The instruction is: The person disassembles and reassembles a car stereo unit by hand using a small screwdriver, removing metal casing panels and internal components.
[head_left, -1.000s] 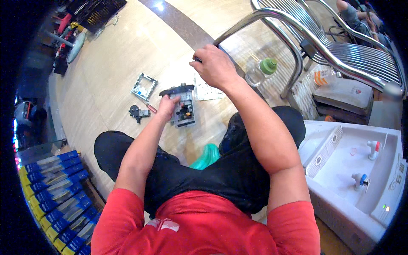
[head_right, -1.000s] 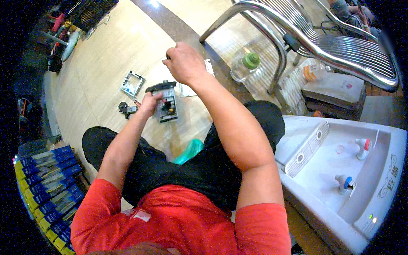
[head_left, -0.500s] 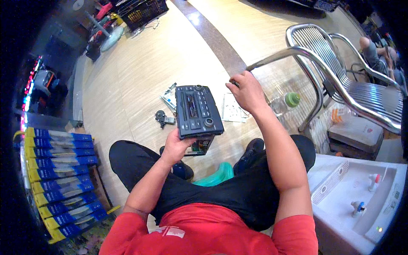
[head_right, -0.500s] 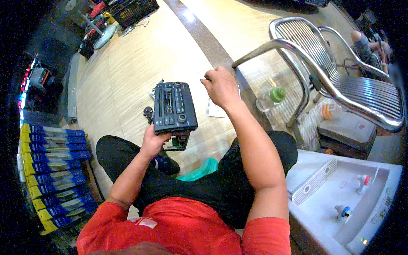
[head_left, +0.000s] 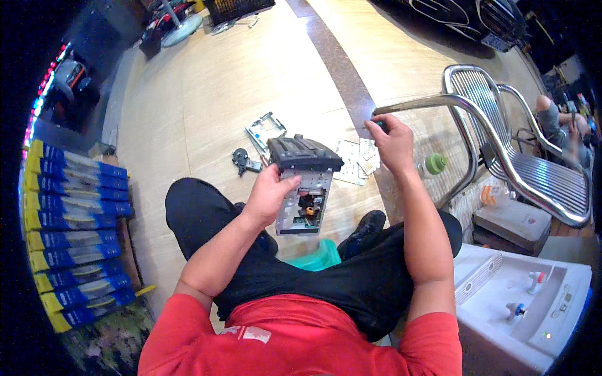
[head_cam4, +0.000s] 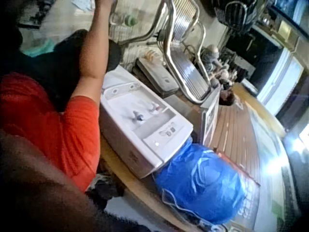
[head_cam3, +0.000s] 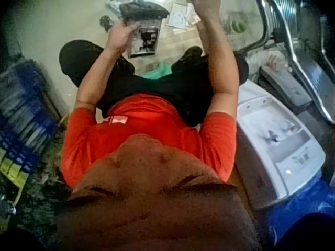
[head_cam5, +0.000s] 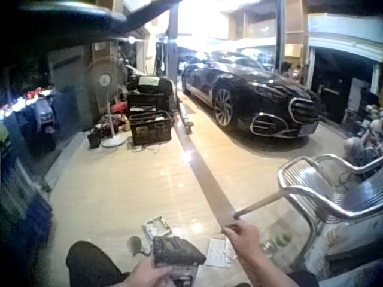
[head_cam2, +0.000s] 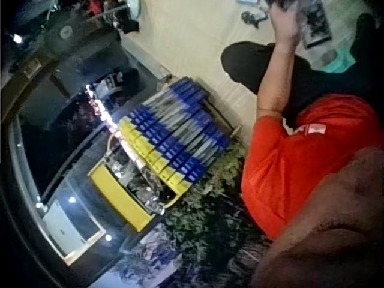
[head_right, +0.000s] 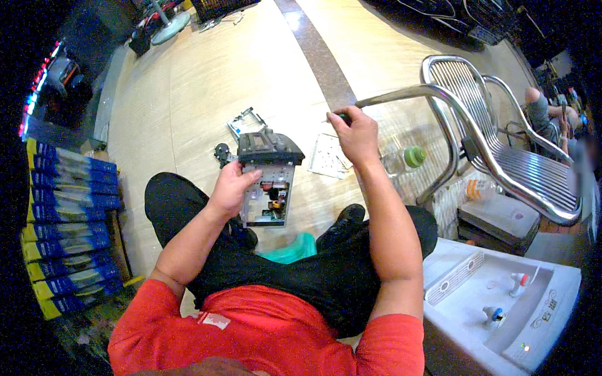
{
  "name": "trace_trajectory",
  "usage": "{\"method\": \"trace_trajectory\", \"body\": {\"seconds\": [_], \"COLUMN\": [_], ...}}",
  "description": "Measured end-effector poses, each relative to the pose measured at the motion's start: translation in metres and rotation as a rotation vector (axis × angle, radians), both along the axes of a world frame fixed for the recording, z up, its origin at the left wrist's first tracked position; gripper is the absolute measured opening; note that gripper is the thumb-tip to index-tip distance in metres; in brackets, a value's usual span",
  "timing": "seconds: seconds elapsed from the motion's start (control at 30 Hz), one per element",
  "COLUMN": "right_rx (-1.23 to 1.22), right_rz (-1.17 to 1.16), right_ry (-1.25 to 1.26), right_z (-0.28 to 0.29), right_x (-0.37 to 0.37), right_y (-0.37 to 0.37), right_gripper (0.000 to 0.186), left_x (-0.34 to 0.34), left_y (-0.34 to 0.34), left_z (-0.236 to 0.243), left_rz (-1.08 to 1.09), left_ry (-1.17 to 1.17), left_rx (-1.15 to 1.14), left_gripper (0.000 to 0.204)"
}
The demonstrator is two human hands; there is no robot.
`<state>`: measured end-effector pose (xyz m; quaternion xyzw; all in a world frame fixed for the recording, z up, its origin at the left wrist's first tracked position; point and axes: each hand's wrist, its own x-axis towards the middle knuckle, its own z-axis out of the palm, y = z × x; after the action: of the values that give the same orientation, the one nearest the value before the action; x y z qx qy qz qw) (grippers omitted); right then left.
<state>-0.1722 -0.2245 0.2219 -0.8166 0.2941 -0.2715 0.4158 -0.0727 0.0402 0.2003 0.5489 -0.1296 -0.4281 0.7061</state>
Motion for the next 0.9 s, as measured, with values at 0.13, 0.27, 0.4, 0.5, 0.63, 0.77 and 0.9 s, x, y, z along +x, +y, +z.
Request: {"method": "trace_trajectory", "body": {"seconds": [0.13,0.27,0.4,0.5,0.63,0.77,0.9], "right_rx": [0.293,0.437,0.071,-0.118,-0.123,-0.331,-0.53], "right_rz": [0.048,0.222,0.347,0.414,0.51,0.558,0.605], "right_ry": [-0.078,-0.132,-0.113,-0.004,0.222,0.147,0.053], "right_z": [0.003,-0.007,-0.007,0.002,0.008,0.009,0.001], "right_x": [-0.006,-0.014,-0.019,-0.021,-0.021,-0.022,-0.024], "right_y": [0.019,0.056,0.086,0.097,0.102,0.109,0.108], "right_gripper": [0.016,0.017,0.019,0.02,0.041,0.046,0.044], "left_x": [0.011,0.014,0.016,0.019,0.017,0.018,0.019], "left_y": [0.002,0.001,0.006,0.01,0.009,0.007,0.007], "left_z": [-0.007,-0.003,0.0,-0.003,-0.002,-0.009,-0.011], "left_rz": [-0.001,0.067,0.093,0.084,0.11,0.099,0.088], "left_ry": [0.112,0.299,0.347,0.382,0.409,0.435,0.438], "left_rx": [-0.015,-0.009,-0.083,-0.113,-0.152,-0.159,-0.151], "left_gripper": [0.025,0.03,0.03,0.027,0.028,0.029,0.031]}}
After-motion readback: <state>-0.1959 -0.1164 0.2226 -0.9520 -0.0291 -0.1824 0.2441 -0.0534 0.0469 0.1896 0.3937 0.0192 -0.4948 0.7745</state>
